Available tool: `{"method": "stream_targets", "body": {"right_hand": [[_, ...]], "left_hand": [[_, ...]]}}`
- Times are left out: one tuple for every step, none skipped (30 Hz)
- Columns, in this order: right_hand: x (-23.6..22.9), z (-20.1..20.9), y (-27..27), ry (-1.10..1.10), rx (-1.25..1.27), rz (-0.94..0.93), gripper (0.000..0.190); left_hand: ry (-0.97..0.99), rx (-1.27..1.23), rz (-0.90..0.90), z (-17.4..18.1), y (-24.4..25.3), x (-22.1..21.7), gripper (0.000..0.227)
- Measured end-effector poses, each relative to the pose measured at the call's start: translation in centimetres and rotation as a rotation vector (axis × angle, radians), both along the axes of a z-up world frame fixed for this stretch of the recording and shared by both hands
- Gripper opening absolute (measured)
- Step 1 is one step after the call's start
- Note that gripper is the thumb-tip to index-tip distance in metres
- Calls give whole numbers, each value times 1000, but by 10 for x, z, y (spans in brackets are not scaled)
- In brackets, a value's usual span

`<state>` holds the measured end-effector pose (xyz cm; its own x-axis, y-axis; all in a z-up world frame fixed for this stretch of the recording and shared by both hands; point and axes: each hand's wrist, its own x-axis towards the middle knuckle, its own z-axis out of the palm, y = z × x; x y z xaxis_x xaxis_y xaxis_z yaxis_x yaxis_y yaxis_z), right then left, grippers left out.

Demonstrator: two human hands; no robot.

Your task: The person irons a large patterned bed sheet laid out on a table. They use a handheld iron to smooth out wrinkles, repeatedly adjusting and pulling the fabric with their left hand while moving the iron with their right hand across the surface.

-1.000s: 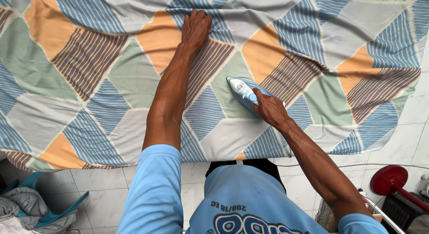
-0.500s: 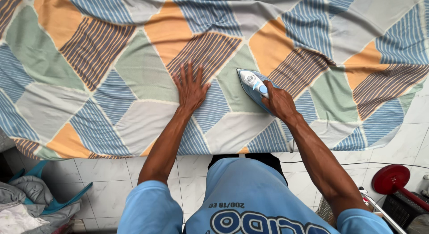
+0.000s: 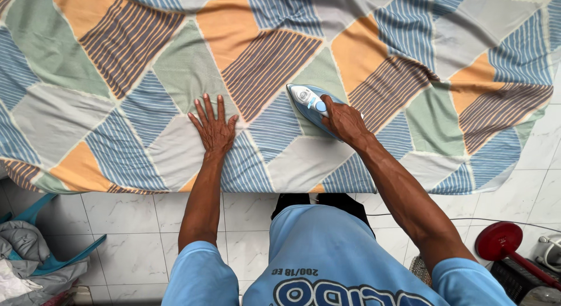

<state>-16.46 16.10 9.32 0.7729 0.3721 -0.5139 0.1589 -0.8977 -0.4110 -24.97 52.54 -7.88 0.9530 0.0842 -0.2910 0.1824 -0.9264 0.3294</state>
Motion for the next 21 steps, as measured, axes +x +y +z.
{"method": "stream_targets", "body": {"right_hand": [[0, 0, -6, -7, -14, -3, 47], [0, 2, -15, -15, -28, -6, 49], [-2, 3, -25, -17, -39, -4, 50], [-4, 4, -37, -22, -53, -3, 50], [-4, 6, -50, -28, -67, 2, 50], [-3, 8, -60, -34, -81, 7, 50], [-1, 8, -67, -50, -62, 41, 50], [2, 8, -71, -65, -42, 75, 51], [3, 7, -71, -76, -19, 111, 51], [4, 5, -67, -75, -16, 125, 52], [8, 3, -59, -80, -13, 139, 53], [12, 1, -49, -85, -10, 154, 54], [14, 0, -38, -92, -3, 173, 52], [16, -1, -26, -99, 5, 193, 50], [19, -3, -15, -107, 12, 214, 48], [24, -5, -3, -98, 3, 222, 45], [26, -7, 8, -82, -8, 233, 42], [27, -8, 18, -67, -20, 244, 39], [30, -9, 28, -74, -16, 257, 40], [32, -10, 38, -81, -12, 271, 40], [33, -11, 46, -85, -10, 285, 40]], "left_hand": [[-20, -12, 24, 1, 4, 0, 76], [-39, -24, 47, 2, 9, -3, 76], [-54, -33, 77, 3, 15, -11, 76], [-29, -9, 114, 4, 23, -20, 75], [-5, 15, 155, 5, 30, -29, 75], [18, 38, 197, 4, 36, -39, 75], [33, 49, 257, 4, 43, -52, 75], [47, 58, 318, 3, 49, -65, 76], [66, 71, 381, 4, 56, -82, 76], [91, 69, 453, 5, 63, -100, 75], [112, 66, 527, 6, 70, -115, 75], [132, 62, 601, 6, 78, -128, 74], [139, 64, 605, 7, 85, -142, 75], [147, 66, 609, 8, 91, -154, 76], [155, 66, 614, 8, 96, -162, 77], [159, 56, 643, 6, 100, -167, 77], [170, 46, 673, 6, 103, -174, 77], [182, 35, 703, 6, 107, -179, 77], [183, 35, 709, 6, 111, -180, 77], [185, 35, 714, 7, 117, -179, 77], [190, 35, 720, 7, 121, -180, 77]]}}
